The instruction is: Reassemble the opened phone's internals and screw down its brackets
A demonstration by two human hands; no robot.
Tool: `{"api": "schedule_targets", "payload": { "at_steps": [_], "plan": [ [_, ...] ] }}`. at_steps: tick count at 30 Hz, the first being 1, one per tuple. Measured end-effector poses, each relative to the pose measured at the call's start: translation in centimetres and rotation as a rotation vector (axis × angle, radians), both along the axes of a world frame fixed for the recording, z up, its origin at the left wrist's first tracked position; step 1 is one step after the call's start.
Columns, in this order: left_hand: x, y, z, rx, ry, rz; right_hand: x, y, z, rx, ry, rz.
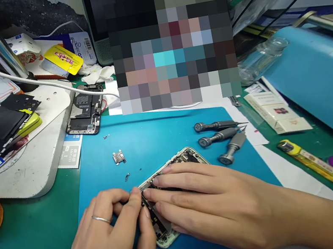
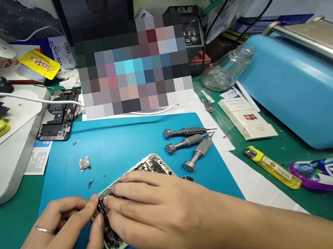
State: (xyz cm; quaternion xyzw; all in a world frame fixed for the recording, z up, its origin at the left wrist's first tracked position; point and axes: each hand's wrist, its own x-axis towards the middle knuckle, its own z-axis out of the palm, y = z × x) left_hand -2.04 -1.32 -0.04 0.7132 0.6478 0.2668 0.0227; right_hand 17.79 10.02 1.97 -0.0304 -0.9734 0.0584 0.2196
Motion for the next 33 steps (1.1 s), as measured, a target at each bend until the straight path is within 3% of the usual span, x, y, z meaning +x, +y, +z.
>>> {"api": "schedule_targets", "payload": {
  "at_steps": [23,33],
  "plan": [
    [-0.01,-0.24,0.18,-0.015,-0.003,-0.004,0.13,-0.35,0.25,0.084,-0.035,-0.009],
    [-0.05,-0.17,0.10,-0.001,-0.008,-0.005,0.09,0.23,0.08,0.003,-0.033,-0.016]
  ]
}}
